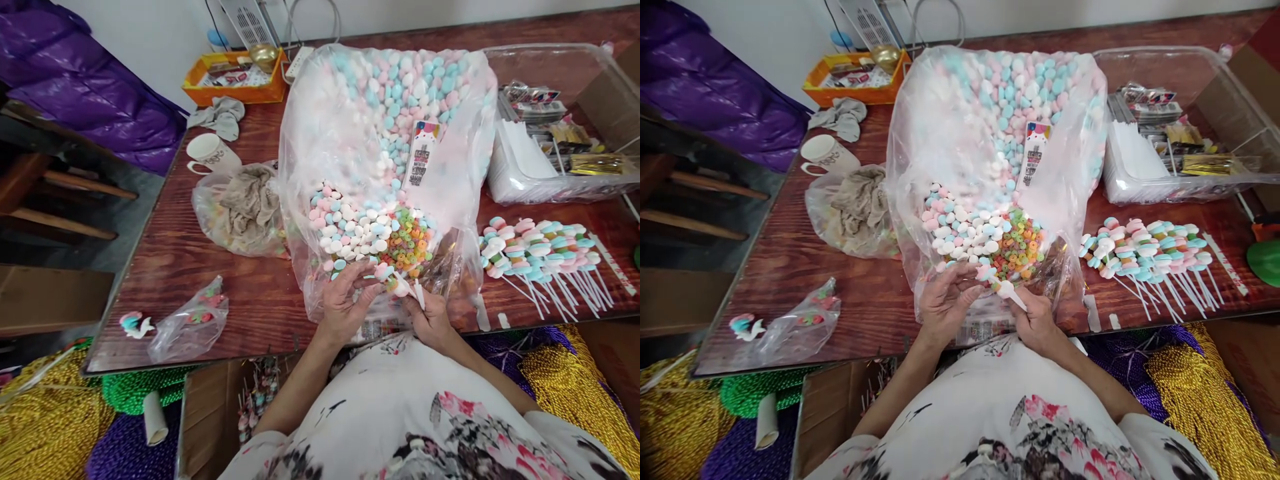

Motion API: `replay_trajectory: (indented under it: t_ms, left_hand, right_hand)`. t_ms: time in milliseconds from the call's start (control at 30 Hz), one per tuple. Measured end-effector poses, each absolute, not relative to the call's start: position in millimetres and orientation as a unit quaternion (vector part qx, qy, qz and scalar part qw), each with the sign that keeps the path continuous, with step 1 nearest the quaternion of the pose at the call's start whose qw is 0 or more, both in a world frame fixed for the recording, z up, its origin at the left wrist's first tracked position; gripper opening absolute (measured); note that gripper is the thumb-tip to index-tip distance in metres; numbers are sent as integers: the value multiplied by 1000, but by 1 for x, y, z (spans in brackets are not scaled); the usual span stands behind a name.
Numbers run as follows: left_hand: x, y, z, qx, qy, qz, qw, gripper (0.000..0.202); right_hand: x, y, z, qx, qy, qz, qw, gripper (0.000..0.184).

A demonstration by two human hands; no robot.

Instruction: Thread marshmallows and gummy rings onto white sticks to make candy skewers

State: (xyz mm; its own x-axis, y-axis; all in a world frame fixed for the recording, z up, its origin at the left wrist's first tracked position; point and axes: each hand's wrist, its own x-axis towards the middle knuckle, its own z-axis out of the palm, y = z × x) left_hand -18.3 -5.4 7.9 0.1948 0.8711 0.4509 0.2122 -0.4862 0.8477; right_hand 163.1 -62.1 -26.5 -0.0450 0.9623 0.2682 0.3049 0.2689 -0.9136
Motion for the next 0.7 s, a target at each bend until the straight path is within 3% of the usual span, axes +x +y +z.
replay_trajectory:
  t_ms: [333,567,700]
  left_hand:
    - [-12,-11,-16,735,379,466,316,35]
    - [6,-26,-22,772,341,459,278,39]
    - [16,-29,-22,801,297,431,292,43]
  right_hand:
    - [181,-78,-33,-495,-676,379,393,37]
    - [180,-87,-39,-518,-633,355,454,17]
    - [179,-84,-38,-535,-613,346,468,20]
